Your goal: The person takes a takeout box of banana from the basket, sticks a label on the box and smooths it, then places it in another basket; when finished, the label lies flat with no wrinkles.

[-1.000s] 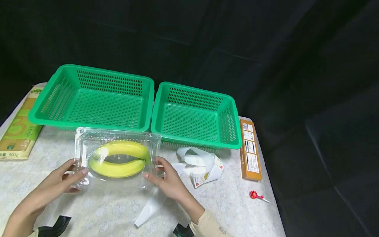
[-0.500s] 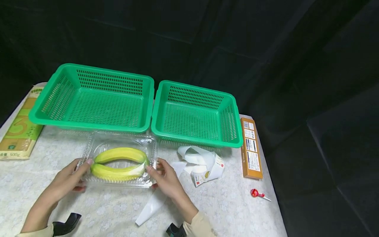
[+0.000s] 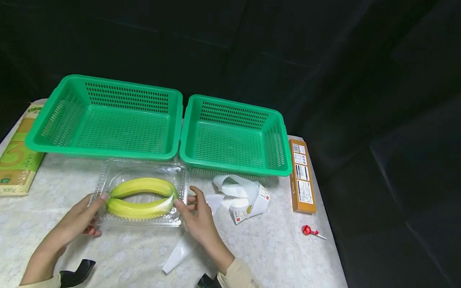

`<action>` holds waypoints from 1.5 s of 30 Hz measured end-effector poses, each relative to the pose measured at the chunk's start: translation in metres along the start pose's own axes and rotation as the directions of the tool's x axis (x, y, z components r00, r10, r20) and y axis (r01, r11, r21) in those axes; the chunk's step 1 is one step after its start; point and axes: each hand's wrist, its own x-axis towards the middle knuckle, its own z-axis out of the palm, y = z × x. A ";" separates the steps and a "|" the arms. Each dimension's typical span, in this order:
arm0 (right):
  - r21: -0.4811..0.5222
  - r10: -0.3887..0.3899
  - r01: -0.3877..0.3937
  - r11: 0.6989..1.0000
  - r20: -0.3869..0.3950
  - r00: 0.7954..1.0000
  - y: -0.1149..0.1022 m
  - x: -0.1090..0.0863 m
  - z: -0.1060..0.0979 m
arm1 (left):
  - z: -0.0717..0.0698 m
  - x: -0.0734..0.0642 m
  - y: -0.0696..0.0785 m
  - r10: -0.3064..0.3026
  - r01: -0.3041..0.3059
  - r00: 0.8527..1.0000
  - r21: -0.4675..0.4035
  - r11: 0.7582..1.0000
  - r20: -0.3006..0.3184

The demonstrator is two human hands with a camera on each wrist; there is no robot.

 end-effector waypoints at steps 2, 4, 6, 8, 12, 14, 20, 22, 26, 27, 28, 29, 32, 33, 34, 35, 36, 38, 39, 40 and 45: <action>-0.026 -0.014 0.013 1.000 -0.003 1.000 0.001 0.001 0.001 | 0.001 -0.002 -0.001 0.008 -0.008 1.000 -0.011 1.000 -0.019; -0.027 -0.019 0.019 0.999 0.001 1.000 0.001 0.001 0.002 | 0.002 -0.004 -0.002 0.013 -0.014 0.999 -0.019 1.000 -0.031; -0.023 -0.016 0.016 1.000 0.008 1.000 0.002 0.002 0.003 | 0.003 -0.005 -0.003 0.009 -0.010 0.999 -0.025 1.000 -0.036; -0.021 -0.013 0.013 1.000 0.010 1.000 0.003 0.002 0.004 | 0.003 -0.006 -0.003 0.007 -0.008 0.999 -0.026 1.000 -0.037; -0.021 -0.013 0.012 1.000 -0.010 1.000 0.002 0.003 0.004 | 0.003 -0.005 -0.001 0.026 -0.027 0.999 -0.033 0.999 -0.024; -0.023 -0.017 0.017 1.000 -0.014 1.000 0.002 0.003 0.003 | 0.003 -0.005 0.000 0.039 -0.040 0.999 -0.035 0.999 -0.020; -0.029 -0.026 0.026 0.999 0.026 0.999 0.001 0.006 0.000 | 0.005 -0.006 0.000 0.040 -0.042 0.998 -0.037 0.998 -0.039; -0.029 -0.025 0.026 0.999 0.042 0.999 0.001 0.008 -0.002 | 0.006 -0.006 0.000 0.043 -0.044 0.998 -0.042 0.998 -0.040; 0.000 -0.013 0.013 1.000 0.077 0.997 0.003 0.011 -0.006 | 0.006 -0.006 0.000 0.049 -0.050 0.998 -0.053 0.997 -0.029; 0.009 -0.007 0.007 1.000 0.086 0.996 0.003 0.011 -0.007 | 0.005 -0.005 0.000 0.053 -0.054 0.998 -0.054 0.997 -0.025; 0.021 -0.003 0.001 1.000 0.094 0.996 0.004 0.012 -0.008 | 0.005 -0.005 0.000 0.054 -0.055 0.998 -0.054 0.997 -0.022; 0.027 0.000 -0.003 1.000 0.101 0.995 0.004 0.012 -0.010 | 0.005 -0.005 0.000 0.054 -0.055 0.998 -0.054 0.997 -0.020; 0.042 0.004 -0.010 0.999 0.132 0.991 0.005 0.013 -0.014 | 0.005 -0.003 0.001 0.055 -0.056 0.998 -0.052 0.997 -0.013; 0.046 0.003 -0.010 0.999 0.148 0.989 0.005 0.014 -0.016 | 0.005 -0.003 0.001 0.056 -0.057 0.998 -0.049 0.997 -0.015; 0.044 0.002 -0.009 0.999 0.165 0.986 0.004 0.014 -0.018 | 0.005 -0.003 0.001 0.056 -0.056 0.998 -0.045 0.997 -0.015; 0.034 0.001 -0.007 0.999 0.180 0.984 0.004 0.015 -0.020 | 0.005 -0.004 0.001 0.057 -0.058 0.998 -0.041 0.997 -0.016; 0.021 -0.004 0.000 1.000 0.193 0.981 0.003 0.015 -0.022 | 0.005 -0.004 0.001 0.058 -0.059 0.998 -0.036 0.998 -0.018; -0.019 -0.015 0.019 1.000 0.205 0.979 0.003 0.015 -0.026 | 0.004 -0.004 0.001 0.061 -0.062 0.998 -0.026 0.998 -0.023; -0.045 -0.023 0.033 0.998 0.203 0.979 0.003 0.015 -0.029 | 0.004 -0.004 0.001 0.062 -0.062 0.998 -0.024 0.998 -0.023; -0.068 -0.034 0.048 0.997 0.197 0.980 0.003 0.015 -0.032 | 0.004 -0.004 0.001 0.064 -0.064 0.998 -0.023 0.998 -0.023; -0.163 -0.077 0.105 0.981 0.169 0.983 0.006 0.015 -0.052 | 0.004 -0.003 0.002 0.065 -0.066 0.998 -0.022 0.998 -0.025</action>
